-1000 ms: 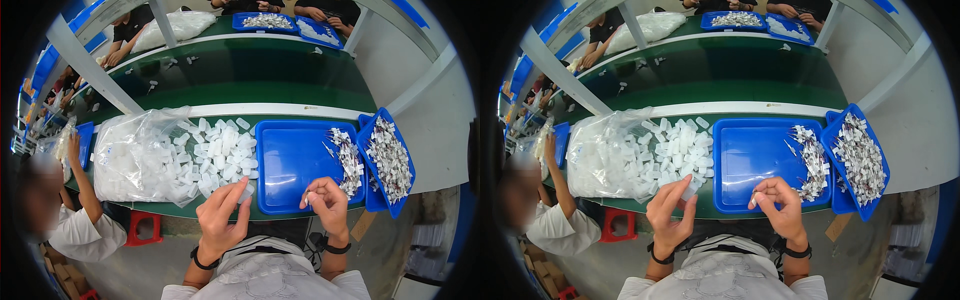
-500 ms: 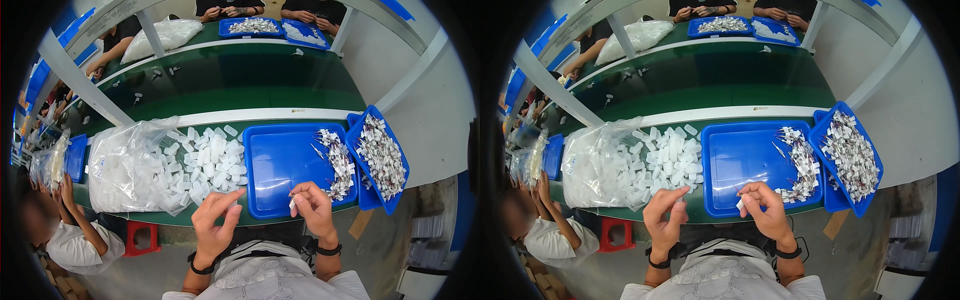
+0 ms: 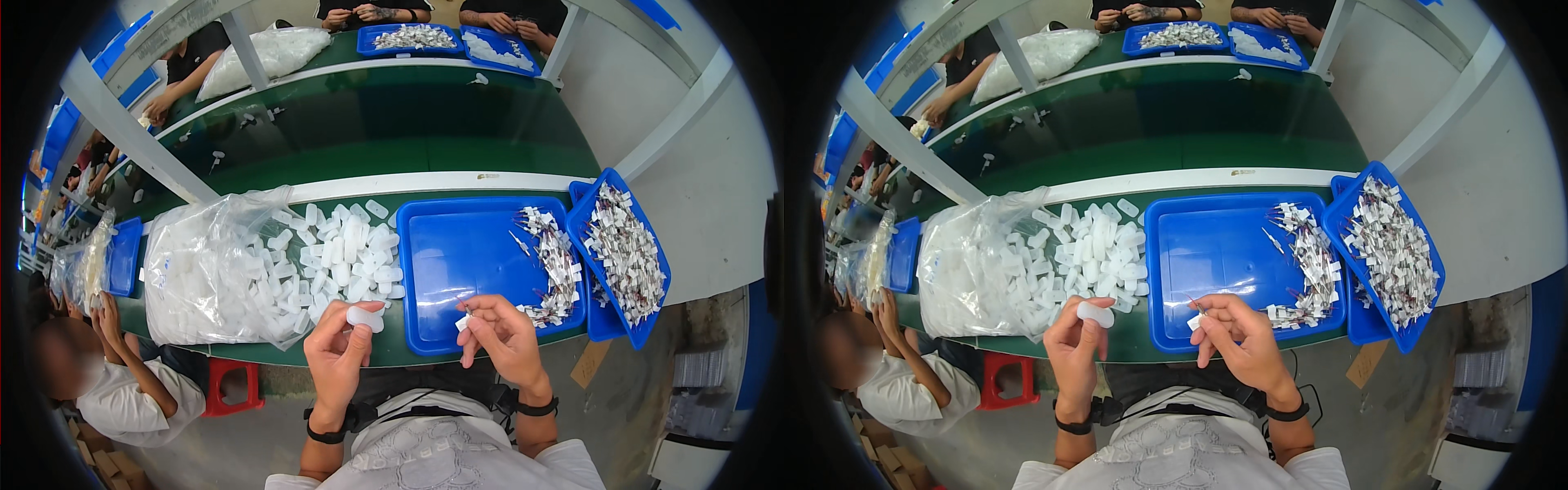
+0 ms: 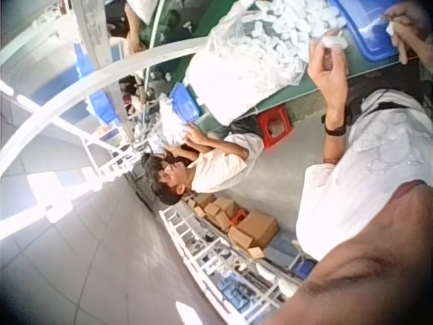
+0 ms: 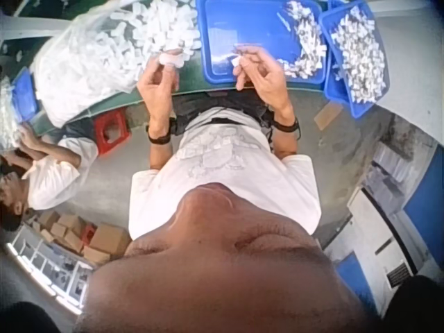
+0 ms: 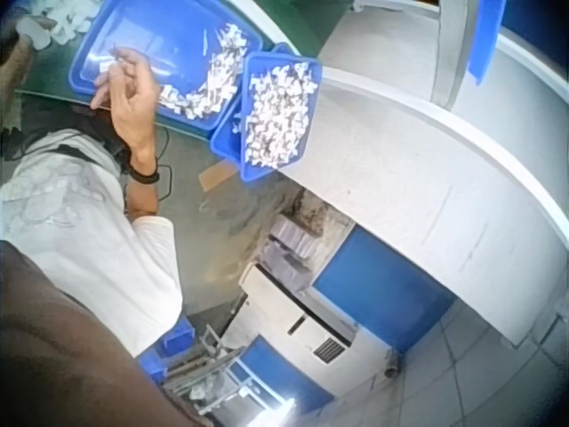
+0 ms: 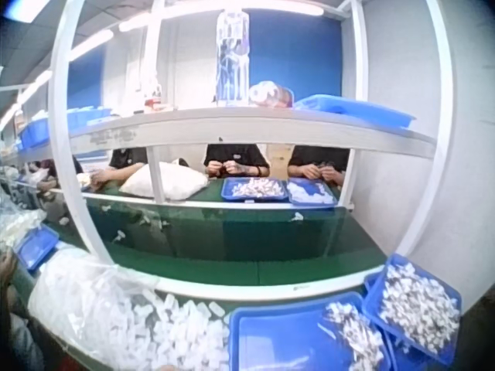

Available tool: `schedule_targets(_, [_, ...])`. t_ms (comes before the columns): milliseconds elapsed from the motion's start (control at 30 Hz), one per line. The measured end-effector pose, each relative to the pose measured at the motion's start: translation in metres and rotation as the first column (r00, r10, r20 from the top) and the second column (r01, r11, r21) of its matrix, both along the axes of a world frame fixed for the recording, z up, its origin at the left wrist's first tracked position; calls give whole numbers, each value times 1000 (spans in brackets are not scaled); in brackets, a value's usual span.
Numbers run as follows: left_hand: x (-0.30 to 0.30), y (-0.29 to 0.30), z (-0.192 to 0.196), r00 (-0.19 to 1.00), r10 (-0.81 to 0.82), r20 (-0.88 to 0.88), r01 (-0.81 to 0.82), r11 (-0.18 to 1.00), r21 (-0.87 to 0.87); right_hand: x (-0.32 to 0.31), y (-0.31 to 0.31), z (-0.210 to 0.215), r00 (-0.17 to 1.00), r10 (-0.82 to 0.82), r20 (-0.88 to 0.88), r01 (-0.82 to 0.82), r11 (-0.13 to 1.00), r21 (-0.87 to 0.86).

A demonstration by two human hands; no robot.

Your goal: Manual assembly of small white plastic components into metal housings at a factory workbench.

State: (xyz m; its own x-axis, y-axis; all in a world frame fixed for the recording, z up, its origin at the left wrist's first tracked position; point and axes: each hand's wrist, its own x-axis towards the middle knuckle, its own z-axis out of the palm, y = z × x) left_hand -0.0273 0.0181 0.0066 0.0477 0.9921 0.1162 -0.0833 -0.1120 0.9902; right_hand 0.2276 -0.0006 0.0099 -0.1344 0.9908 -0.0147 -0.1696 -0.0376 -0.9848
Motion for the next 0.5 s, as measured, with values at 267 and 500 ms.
schedule_targets(267, [4,-5,4,959,-116,260,131,991,-40,-19,6,25,937,-57,344,-25,973,230])
schedule_targets(500, [3,-12,1,979,-72,188,77,997,-18,-37,9,26,880,-223,419,-93,785,613])
